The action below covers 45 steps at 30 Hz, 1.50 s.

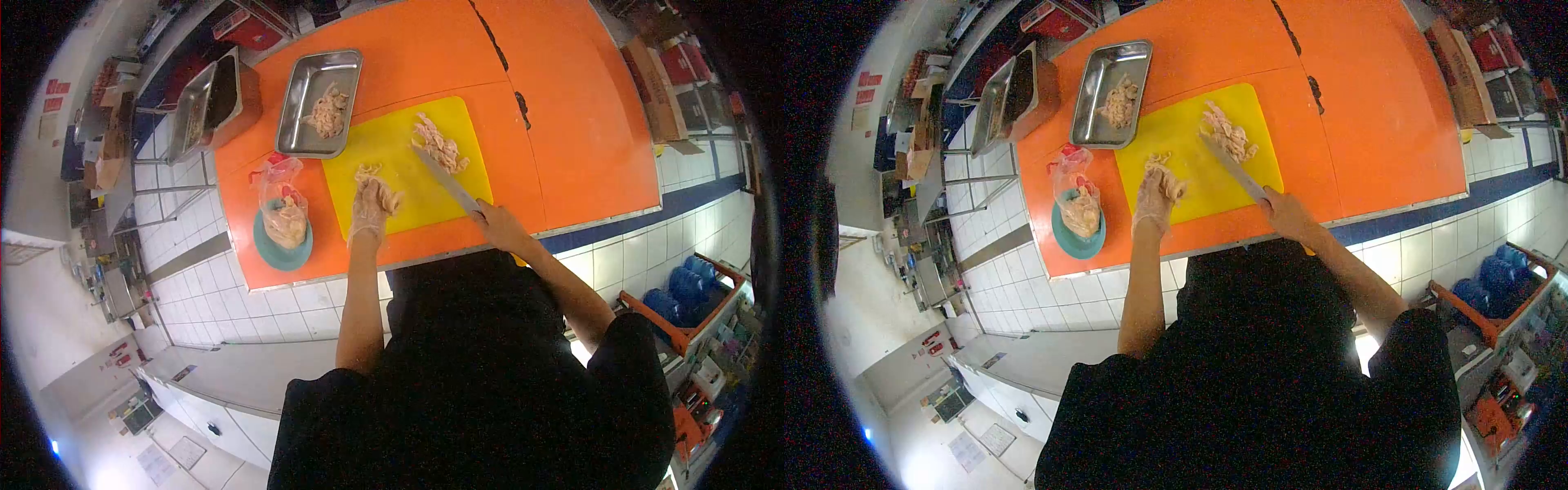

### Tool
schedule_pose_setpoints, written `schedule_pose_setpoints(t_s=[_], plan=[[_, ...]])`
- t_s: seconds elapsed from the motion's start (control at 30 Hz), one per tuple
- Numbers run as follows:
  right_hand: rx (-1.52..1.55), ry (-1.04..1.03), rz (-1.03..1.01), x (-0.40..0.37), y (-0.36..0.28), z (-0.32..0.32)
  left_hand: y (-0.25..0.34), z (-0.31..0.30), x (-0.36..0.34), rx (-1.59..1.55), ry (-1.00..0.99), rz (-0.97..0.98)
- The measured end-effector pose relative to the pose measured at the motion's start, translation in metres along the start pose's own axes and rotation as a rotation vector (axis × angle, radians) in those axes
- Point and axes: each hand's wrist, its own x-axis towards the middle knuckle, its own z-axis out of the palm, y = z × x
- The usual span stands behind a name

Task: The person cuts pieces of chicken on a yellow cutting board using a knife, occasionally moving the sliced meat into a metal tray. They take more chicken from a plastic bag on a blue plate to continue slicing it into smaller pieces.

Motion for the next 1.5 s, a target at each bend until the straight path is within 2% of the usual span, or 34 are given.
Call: schedule_pose_setpoints(t_s=[0.07,0.1,0.17,0.3,0.37,0.47,0.57,0.6,0.63,0.67,0.73,0.8,0.87,0.9,0.97,1.0,1.07,1.2,1.27,1.3,1.37,1.4,1.47,1.5], plan=[[-0.035,0.0,-0.037,-0.001,0.002,0.005,0.0,-0.008,0.007,0.297,-0.004,-0.071],[-0.087,0.008,-0.038,0.001,0.011,0.014,0.005,0.005,0.003,0.303,-0.009,-0.071],[-0.135,0.023,-0.034,0.002,0.018,0.018,0.018,0.045,-0.012,0.788,0.23,-0.088],[-0.045,0.125,0.032,0.0,0.024,0.011,0.011,0.06,0.004,0.725,0.102,-0.174],[-0.061,0.185,0.029,-0.003,0.026,0.008,0.005,0.07,0.007,0.469,0.068,-0.186],[0.033,0.169,0.085,-0.009,0.006,-0.011,-0.008,0.071,0.012,0.532,0.121,-0.159],[0.057,0.133,0.084,-0.009,0.002,-0.01,-0.062,0.001,0.036,0.54,0.113,-0.16],[-0.067,0.141,0.05,-0.009,0.001,-0.006,-0.063,0.004,0.032,0.537,0.115,-0.158],[-0.191,0.151,0.016,-0.009,0.001,-0.003,-0.065,0.006,0.027,0.66,0.169,-0.121],[-0.193,0.151,0.014,-0.008,0.001,0.0,-0.066,0.008,0.025,0.785,0.221,-0.084],[-0.287,0.122,-0.108,-0.009,0.001,0.009,-0.076,-0.004,0.025,0.886,0.235,-0.024],[-0.341,0.102,-0.096,-0.008,0.0,0.018,-0.074,-0.002,0.022,0.983,0.246,0.046],[-0.399,0.085,-0.076,-0.006,0.002,0.02,-0.053,0.031,0.005,1.661,0.332,0.204],[-0.396,0.055,-0.06,-0.006,0.0,0.021,-0.052,0.033,0.004,1.66,0.332,0.2],[-0.398,0.016,-0.041,-0.005,0.0,0.022,-0.053,0.038,0.004,1.759,0.147,0.471],[-0.404,-0.013,-0.033,-0.007,-0.005,0.018,-0.062,0.032,0.006,1.752,0.145,0.459],[-0.414,-0.053,-0.015,-0.002,-0.006,0.023,-0.085,0.015,0.014,1.728,0.122,0.622],[-0.453,-0.096,0.008,0.039,-0.023,0.033,-0.087,0.013,0.015,1.552,0.036,0.707],[-0.385,0.024,-0.035,0.068,-0.029,0.048,-0.08,0.024,0.014,1.439,0.01,0.832],[-0.386,0.021,-0.033,0.081,-0.035,0.051,-0.086,0.019,0.019,1.437,0.01,0.83],[-0.401,0.069,-0.12,0.099,-0.046,0.053,-0.101,0.006,0.029,0.969,0.032,0.402],[-0.404,0.071,-0.121,0.097,-0.046,0.05,-0.095,0.011,0.024,0.966,0.032,0.406],[-0.388,0.103,-0.126,0.083,-0.046,0.041,-0.072,0.027,0.009,1.475,0.087,0.564],[-0.423,0.045,-0.087,0.074,-0.037,0.038,-0.069,0.026,0.01,1.469,0.091,0.568]])
